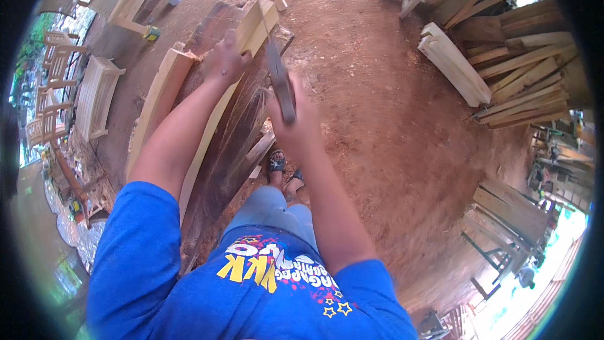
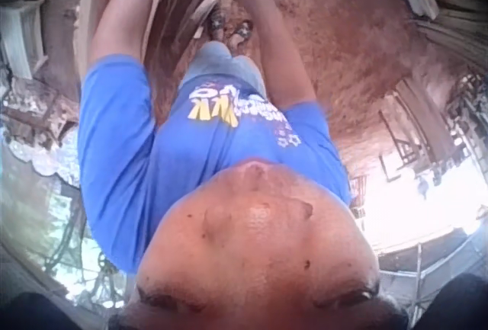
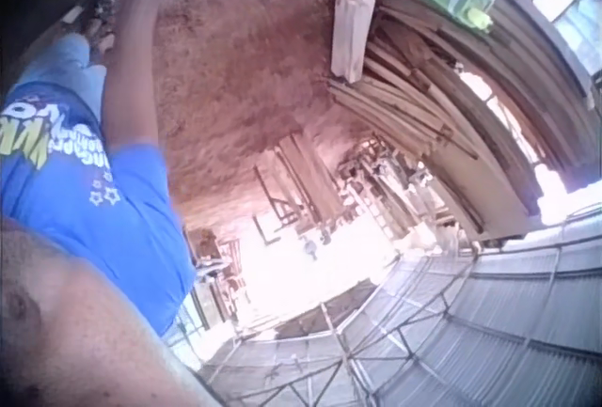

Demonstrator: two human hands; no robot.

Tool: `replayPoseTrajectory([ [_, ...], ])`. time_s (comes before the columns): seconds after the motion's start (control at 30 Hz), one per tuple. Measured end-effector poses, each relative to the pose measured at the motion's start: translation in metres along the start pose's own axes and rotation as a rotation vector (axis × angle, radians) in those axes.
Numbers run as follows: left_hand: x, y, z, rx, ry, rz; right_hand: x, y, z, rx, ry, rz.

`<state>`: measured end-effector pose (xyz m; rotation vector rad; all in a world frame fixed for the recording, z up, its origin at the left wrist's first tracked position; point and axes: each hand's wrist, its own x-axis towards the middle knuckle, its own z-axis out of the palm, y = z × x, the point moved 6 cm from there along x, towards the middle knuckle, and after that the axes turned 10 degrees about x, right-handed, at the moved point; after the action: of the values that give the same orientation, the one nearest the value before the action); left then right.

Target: Cutting a small piece of wood with a hand saw in a furniture workshop.

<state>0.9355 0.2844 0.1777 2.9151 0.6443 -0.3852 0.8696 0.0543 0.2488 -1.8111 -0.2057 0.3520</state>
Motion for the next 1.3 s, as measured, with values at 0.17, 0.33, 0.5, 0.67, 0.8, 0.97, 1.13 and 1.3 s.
replayPoseTrajectory([
  [0.17,0.005,-0.003,0.007,-0.045,-0.049,-0.006,-0.167,-0.002,-0.039,-0.028,0.060,0.127],
  [0.33,0.002,-0.005,0.008,-0.034,-0.041,-0.006,-0.191,-0.012,-0.044,0.025,0.045,0.250],
  [0.5,0.002,0.001,0.011,-0.011,0.013,0.019,0.010,0.010,0.007,0.018,0.085,-0.148],
  [0.67,0.001,0.008,0.001,-0.018,-0.019,0.048,0.094,-0.012,0.022,0.075,0.011,0.054],
  [0.8,0.005,-0.002,0.011,-0.025,0.000,0.038,0.002,0.010,0.008,0.063,0.097,0.040],
  [0.97,0.007,-0.009,0.005,0.004,0.008,0.021,-0.184,-0.004,-0.041,0.023,0.033,0.206],
  [1.13,0.002,-0.005,0.011,-0.023,0.037,0.033,-0.171,-0.007,-0.039,0.024,0.017,0.141],
  [1.3,0.001,0.005,0.013,0.013,0.058,0.046,0.063,0.009,0.019,0.122,0.072,-0.093],
])
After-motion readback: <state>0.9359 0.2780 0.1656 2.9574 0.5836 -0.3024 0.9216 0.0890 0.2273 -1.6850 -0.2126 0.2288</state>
